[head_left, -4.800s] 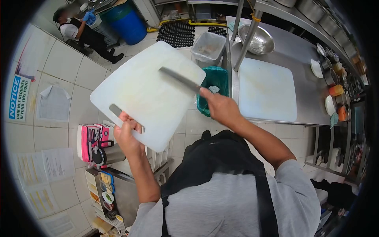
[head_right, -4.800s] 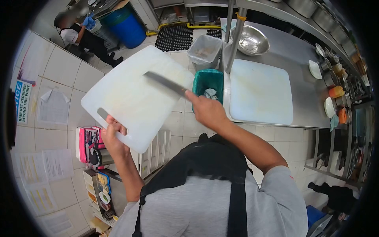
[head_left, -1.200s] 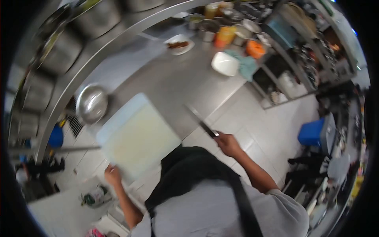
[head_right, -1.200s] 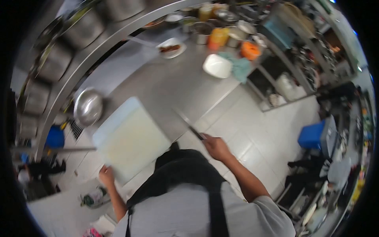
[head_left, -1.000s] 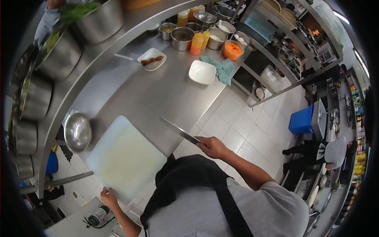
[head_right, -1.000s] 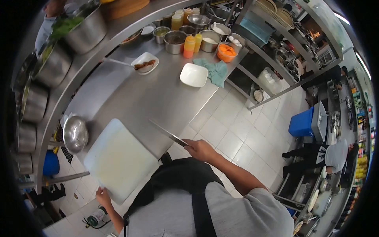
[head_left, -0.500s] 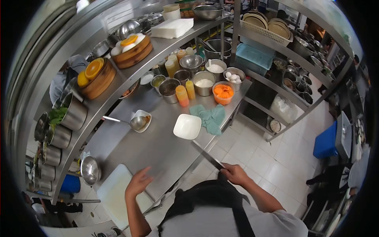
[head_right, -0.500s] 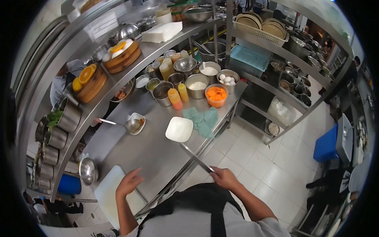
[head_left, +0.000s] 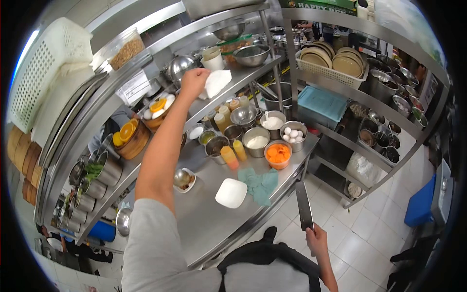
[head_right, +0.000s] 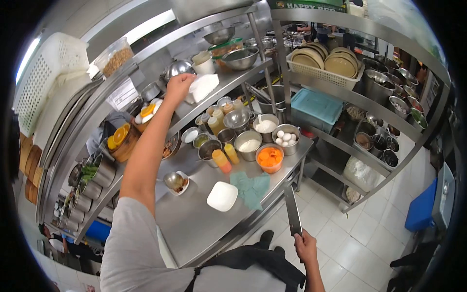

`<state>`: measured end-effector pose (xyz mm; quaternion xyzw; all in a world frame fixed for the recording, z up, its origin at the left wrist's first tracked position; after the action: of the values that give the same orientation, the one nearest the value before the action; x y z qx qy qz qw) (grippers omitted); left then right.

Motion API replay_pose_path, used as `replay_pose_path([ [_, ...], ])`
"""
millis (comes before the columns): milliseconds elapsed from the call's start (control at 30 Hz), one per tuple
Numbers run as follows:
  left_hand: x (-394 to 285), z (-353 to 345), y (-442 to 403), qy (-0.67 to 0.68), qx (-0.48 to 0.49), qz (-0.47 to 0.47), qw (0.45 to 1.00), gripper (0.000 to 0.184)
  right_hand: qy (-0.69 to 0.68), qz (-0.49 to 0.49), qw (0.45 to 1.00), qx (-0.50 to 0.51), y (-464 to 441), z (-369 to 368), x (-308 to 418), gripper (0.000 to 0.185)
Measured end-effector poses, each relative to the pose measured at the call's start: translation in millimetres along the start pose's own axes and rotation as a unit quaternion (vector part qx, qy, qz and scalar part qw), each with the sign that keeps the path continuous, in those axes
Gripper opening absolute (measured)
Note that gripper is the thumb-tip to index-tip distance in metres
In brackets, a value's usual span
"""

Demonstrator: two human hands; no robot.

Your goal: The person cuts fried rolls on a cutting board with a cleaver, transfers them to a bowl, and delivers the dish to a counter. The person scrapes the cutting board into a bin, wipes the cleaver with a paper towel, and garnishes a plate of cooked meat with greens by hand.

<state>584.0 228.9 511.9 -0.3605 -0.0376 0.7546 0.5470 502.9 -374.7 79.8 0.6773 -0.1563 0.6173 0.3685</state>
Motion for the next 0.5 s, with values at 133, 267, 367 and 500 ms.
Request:
replay_pose_path([
  [133, 44.6, -6.9, -50.4, -0.121, -0.062, 0.050, 0.989, 0.027, -0.025, -0.005, 0.997, -0.068, 22.0, 11.1, 7.9, 0.021],
  [267, 65.7, -30.0, -66.2, -0.222, 0.047, 0.149, 0.962, 0.024, -0.002, -0.023, 0.994, -0.103, 28.0, 34.6, -2.0, 0.017],
  [367, 46.2, -31.9, -53.3, -0.201, 0.032, 0.142, 0.969, 0.019, 0.023, -0.019, 0.991, -0.129, 28.3, 48.9, -2.1, 0.017],
  [500, 17.6, -35.3, -39.4, -0.267, -0.022, 0.052, 0.962, 0.016, -0.016, 0.002, 0.988, -0.154, 24.0, 58.9, 3.5, 0.020],
])
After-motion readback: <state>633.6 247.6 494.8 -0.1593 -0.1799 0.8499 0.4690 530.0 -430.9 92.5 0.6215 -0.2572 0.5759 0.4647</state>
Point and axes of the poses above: each hand's wrist, its own y-axis away from the middle knuckle, its own z-axis out of the back of the hand, x = y × z, the point moved 7 cm from there along -y, towards the middle knuckle, and after that the axes turned 15 degrees about x, right-handed, at the moved point
